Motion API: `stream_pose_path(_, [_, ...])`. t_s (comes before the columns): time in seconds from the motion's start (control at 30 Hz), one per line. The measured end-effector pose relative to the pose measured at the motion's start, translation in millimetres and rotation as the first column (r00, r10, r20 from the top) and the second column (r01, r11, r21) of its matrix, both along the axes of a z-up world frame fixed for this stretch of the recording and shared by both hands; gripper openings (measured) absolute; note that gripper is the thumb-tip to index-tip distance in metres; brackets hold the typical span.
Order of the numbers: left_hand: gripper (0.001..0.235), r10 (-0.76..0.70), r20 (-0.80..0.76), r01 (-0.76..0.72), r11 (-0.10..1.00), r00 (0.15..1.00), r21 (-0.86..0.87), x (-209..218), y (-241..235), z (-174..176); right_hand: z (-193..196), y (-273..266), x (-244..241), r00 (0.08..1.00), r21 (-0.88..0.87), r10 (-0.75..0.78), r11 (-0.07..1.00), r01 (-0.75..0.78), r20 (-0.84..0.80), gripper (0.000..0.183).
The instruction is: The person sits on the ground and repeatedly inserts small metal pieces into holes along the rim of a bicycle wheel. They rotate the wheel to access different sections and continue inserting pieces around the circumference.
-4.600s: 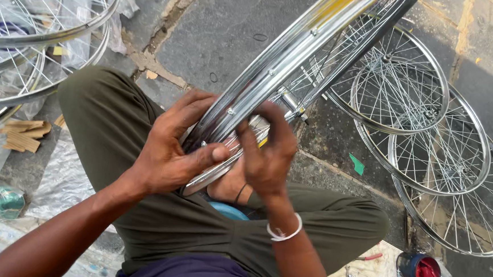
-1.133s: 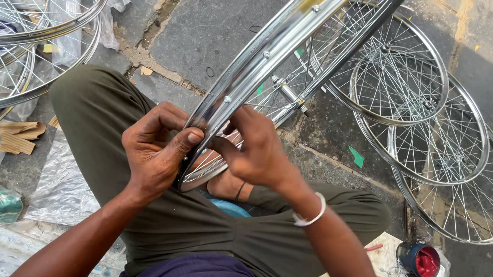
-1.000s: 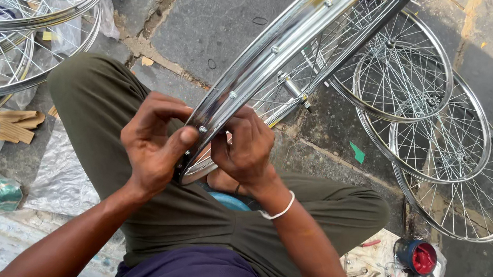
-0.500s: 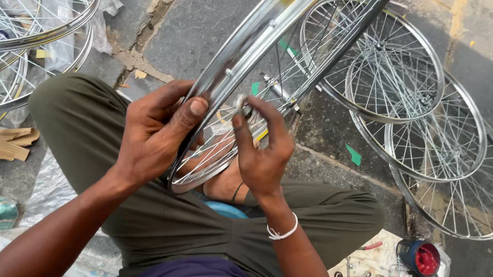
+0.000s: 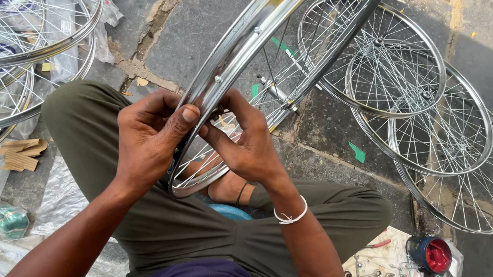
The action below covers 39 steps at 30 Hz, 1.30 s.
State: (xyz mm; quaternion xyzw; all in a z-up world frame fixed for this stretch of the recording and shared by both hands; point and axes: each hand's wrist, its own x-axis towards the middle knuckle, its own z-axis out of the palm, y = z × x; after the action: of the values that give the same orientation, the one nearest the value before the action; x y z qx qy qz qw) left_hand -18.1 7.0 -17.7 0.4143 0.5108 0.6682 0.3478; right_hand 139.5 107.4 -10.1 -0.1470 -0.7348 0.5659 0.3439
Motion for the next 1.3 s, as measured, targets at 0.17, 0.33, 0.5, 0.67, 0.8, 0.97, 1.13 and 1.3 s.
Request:
stream_pose_path(0.17, [0.027,0.012,-0.007,-0.012,1.000,1.000,-0.013,2,-3,3,4,0,6,0.994,-0.028,0.082,0.996,-0.080,0.066,0.032])
stream_pose_path(0.33, [0.027,0.043,-0.054,-0.042,0.999,0.998,0.020,4,-1,9,-5,-5,3,0.990,0.357,-0.137,0.927,0.117,0.030,0.033])
stream_pose_path(0.5, [0.030,0.037,-0.050,-0.036,0.999,0.998,0.027,7,-4,6,-12,-16,-14,0.873,0.709,-0.445,0.548,0.443,-0.201,0.030])
stream_pose_path(0.67, [0.032,-0.027,-0.090,0.026,0.999,0.996,-0.020,-7,0,0,-5,-53,-35,0.709,0.553,-0.646,0.494,0.671,-0.283,0.039])
stream_pose_path(0.8, [0.039,-0.125,-0.081,0.129,0.991,0.989,0.037,-7,-13,-10,-20,-56,-22,0.766,0.483,-0.586,0.608,0.631,-0.264,0.034])
stream_pose_path(0.97, [0.038,0.107,-0.199,-0.084,0.989,0.974,0.120,18,-31,-20,-45,-34,8,0.744,0.146,-0.607,0.739,0.658,-0.280,0.029])
stream_pose_path(1.13, [0.046,-0.028,-0.052,0.026,0.999,0.998,-0.027,5,-13,-14,-49,-30,-2,0.821,0.248,-0.566,0.788,0.564,-0.069,0.031])
stream_pose_path(1.3, [0.037,0.037,-0.153,-0.034,0.999,0.988,0.019,2,6,8,-27,14,7,0.990,-0.074,-0.014,0.997,0.004,-0.140,0.042])
